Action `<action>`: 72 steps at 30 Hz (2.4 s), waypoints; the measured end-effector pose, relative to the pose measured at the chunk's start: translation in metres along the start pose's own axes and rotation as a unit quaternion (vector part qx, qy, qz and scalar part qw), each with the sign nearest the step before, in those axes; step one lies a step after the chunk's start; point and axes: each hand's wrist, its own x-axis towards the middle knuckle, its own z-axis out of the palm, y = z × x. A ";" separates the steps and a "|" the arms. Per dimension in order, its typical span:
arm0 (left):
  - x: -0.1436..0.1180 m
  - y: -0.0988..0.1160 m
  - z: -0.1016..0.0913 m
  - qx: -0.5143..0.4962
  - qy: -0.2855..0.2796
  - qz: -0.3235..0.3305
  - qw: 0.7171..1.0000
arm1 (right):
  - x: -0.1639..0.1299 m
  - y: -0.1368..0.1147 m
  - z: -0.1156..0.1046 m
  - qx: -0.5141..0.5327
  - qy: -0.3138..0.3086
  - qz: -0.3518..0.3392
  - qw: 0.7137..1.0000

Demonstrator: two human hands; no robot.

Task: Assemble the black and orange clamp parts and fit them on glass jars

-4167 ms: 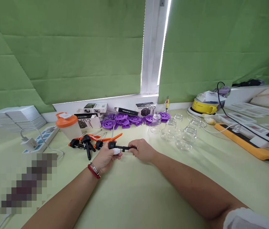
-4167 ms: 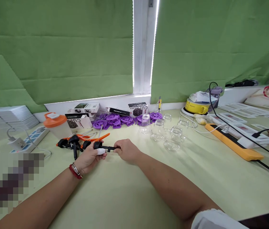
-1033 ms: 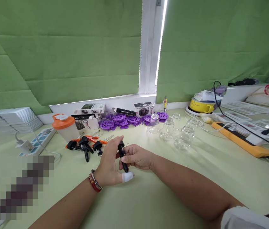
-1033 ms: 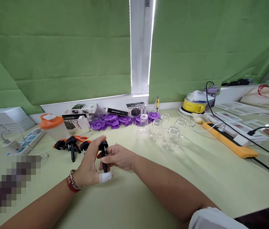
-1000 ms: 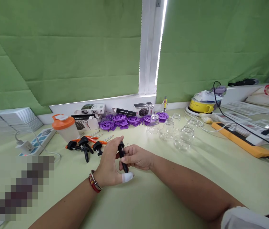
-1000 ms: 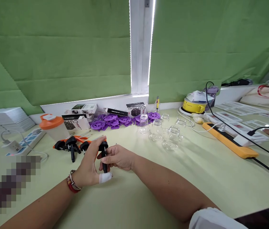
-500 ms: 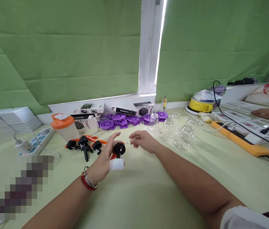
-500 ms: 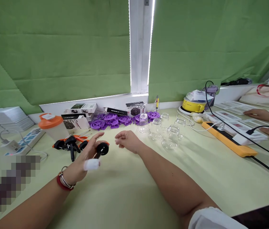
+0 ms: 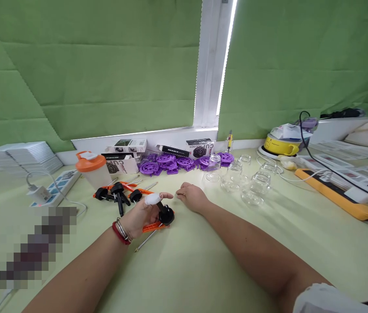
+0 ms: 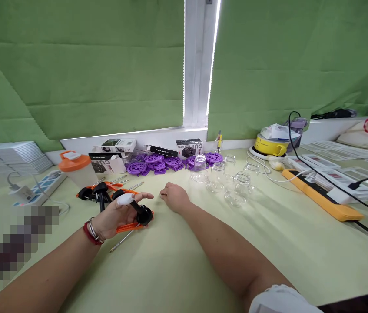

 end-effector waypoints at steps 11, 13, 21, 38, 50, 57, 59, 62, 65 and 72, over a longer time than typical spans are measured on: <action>0.002 0.008 0.004 -0.005 0.007 -0.073 0.997 | -0.003 -0.002 -0.016 0.057 -0.025 0.029 0.998; 0.003 0.008 0.005 0.007 0.017 -0.077 0.997 | -0.005 -0.003 -0.019 0.122 -0.017 0.034 0.992; 0.006 0.006 0.008 -0.010 0.012 -0.083 0.996 | -0.014 -0.031 -0.044 0.484 -0.104 0.059 0.867; 0.012 0.001 0.004 -0.017 -0.005 -0.093 0.995 | -0.020 -0.046 -0.034 0.472 -0.089 -0.039 0.876; 0.014 0.000 0.002 -0.005 -0.029 -0.078 0.997 | -0.019 -0.045 -0.033 0.427 -0.076 -0.093 0.896; 0.013 0.001 0.003 0.002 -0.038 -0.074 0.997 | -0.020 -0.049 -0.036 0.395 -0.058 -0.103 0.911; 0.013 0.002 0.004 -0.002 -0.040 -0.072 0.997 | -0.021 -0.049 -0.036 0.395 -0.053 -0.104 0.911; 0.013 0.002 0.005 -0.010 -0.036 -0.074 0.997 | -0.021 -0.049 -0.035 0.392 -0.043 -0.122 0.911; 0.011 0.003 0.006 -0.014 -0.030 -0.068 0.997 | -0.020 -0.049 -0.034 0.388 -0.036 -0.143 0.910; 0.009 0.006 0.008 -0.011 -0.049 -0.069 0.996 | -0.020 -0.050 -0.035 0.379 -0.030 -0.149 0.913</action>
